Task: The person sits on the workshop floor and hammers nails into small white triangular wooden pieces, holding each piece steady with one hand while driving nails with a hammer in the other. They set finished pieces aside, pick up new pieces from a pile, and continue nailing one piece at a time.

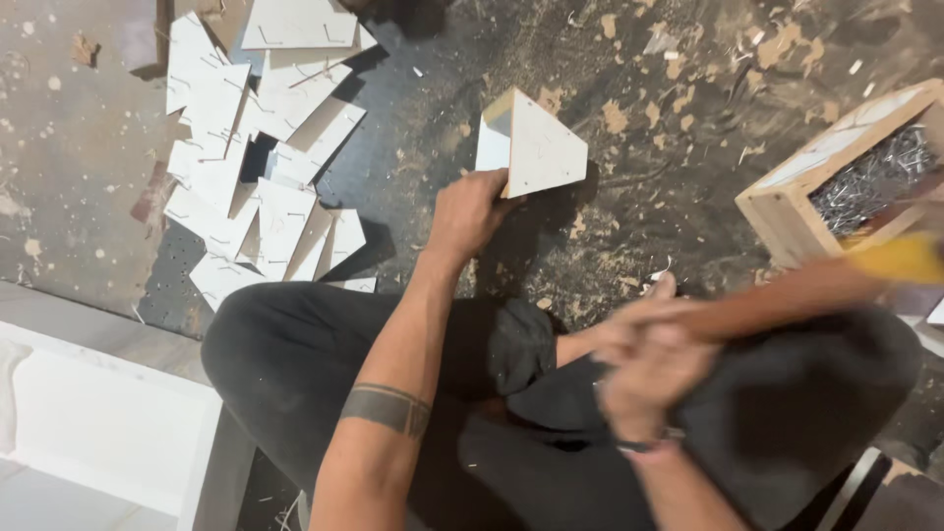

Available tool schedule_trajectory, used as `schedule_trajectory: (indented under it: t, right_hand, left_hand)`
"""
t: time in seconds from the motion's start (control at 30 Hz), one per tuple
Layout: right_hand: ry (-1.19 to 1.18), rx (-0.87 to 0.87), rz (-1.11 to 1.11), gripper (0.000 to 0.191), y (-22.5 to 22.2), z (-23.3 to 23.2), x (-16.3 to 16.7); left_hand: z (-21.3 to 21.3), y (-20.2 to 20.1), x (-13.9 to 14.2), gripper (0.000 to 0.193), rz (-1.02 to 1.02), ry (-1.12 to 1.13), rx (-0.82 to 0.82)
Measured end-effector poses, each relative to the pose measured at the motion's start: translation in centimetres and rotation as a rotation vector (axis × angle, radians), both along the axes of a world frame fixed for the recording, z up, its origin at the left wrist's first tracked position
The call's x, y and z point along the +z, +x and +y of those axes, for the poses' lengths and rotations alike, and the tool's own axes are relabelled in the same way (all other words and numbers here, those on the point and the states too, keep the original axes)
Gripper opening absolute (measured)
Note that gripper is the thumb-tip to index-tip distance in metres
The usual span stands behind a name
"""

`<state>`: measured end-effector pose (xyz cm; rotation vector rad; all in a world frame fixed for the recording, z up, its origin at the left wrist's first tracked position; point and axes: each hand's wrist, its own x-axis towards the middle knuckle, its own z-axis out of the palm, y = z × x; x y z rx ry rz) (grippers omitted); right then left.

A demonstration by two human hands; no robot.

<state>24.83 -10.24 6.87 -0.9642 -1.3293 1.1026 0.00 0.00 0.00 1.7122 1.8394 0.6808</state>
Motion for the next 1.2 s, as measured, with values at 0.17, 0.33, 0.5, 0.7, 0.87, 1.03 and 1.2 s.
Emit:
schedule_trajectory:
  t: [0.17,0.33,0.5,0.7,0.87,1.03,1.2]
  right_hand:
    - [-0.975,0.227,-0.312,0.029,-0.1,1.0,-0.5]
    - [-0.306,0.061,-0.042,0.020,3.3,0.9,4.0]
    - [-0.361,0.115,-0.053,0.014,-0.4,-1.0,2.1]
    - [-0.729,0.209,-0.228,0.018,1.5,-0.7,1.2]
    - [-0.322,0.051,0.370,0.040,2.8,-2.5,1.7]
    - [-0.305,0.187,-0.590,0.019,-0.4,-2.0,-1.4]
    - [-0.839,0.153,-0.237,0.021,0.4,-1.3,-1.8]
  left_hand:
    - [-1.4,0.6,-1.0,0.021,-0.027,0.081,-0.019]
    - [-1.7,1.4,-1.2,0.024,0.012,0.027,-0.013]
    - [-1.9,2.1,-0.9,0.024,0.017,0.066,-0.021]
    - [-3.1,2.0,-0.5,0.022,0.027,0.060,-0.012]
    - [-2.3,2.1,-1.3,0.021,0.023,0.015,0.000]
    - [-2.7,2.0,-1.9,0.024,0.038,0.059,-0.012]
    - [-3.0,2.1,-1.6,0.024,0.023,0.040,-0.004]
